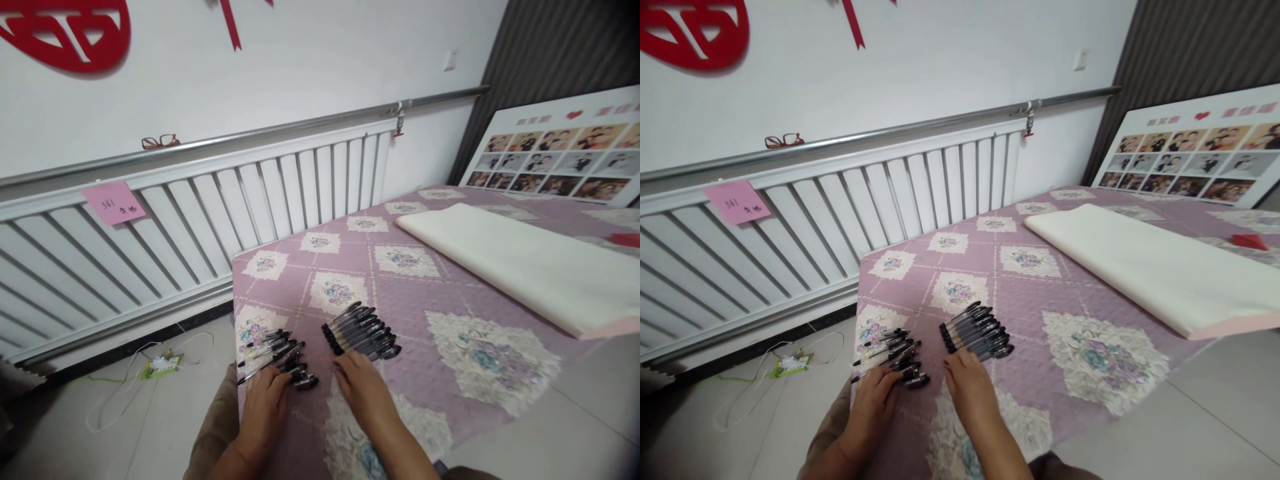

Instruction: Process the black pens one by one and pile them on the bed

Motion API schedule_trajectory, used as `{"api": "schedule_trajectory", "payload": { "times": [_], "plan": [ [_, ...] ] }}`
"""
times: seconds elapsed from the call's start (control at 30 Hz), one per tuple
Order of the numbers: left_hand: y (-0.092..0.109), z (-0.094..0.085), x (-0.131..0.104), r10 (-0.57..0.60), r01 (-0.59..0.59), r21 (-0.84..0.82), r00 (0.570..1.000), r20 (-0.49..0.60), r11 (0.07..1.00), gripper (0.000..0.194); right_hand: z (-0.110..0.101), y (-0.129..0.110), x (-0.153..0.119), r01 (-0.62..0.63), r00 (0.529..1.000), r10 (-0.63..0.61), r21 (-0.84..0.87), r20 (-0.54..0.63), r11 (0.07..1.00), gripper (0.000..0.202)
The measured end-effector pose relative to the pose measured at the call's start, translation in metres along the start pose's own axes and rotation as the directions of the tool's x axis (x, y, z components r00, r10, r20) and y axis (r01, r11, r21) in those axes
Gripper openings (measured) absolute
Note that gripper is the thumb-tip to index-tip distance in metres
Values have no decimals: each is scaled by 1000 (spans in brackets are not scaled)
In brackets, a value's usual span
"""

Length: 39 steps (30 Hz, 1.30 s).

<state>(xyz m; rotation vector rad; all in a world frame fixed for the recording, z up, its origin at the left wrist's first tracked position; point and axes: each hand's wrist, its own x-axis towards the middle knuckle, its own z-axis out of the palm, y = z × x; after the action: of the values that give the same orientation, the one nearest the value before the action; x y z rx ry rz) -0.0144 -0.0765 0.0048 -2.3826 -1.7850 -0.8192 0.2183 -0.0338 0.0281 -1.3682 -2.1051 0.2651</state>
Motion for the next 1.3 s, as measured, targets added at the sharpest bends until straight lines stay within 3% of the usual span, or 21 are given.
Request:
{"api": "schedule_trajectory", "payload": {
  "times": [0.2,0.37,0.73,0.93,1.07,1.17,1.3],
  "plan": [
    [2,-3,0,36,-35,-64,999,16,997,23,-29,47,-11,-152,984,136,-147,-113,977,12],
    [3,-5,1,36,-33,-77,998,41,996,20,-30,56,-16,-193,981,180,-235,-77,953,19],
    [7,-9,2,72,-71,-95,997,6,993,20,-39,42,-18,-224,966,255,-373,35,900,27],
    [11,-12,1,172,-174,-89,985,-25,981,22,-38,26,-16,-57,973,98,-194,210,979,12],
    [14,-13,-4,283,-286,-36,956,-74,958,29,-22,-1,-13,42,963,-20,-78,268,996,8],
    [15,-12,-5,306,-305,22,948,-84,952,34,-2,-22,-11,115,951,-92,-61,295,991,11],
    [17,-4,-3,290,-289,27,956,-48,957,22,18,-40,-10,163,940,-143,-39,309,986,4]
  ]
}}
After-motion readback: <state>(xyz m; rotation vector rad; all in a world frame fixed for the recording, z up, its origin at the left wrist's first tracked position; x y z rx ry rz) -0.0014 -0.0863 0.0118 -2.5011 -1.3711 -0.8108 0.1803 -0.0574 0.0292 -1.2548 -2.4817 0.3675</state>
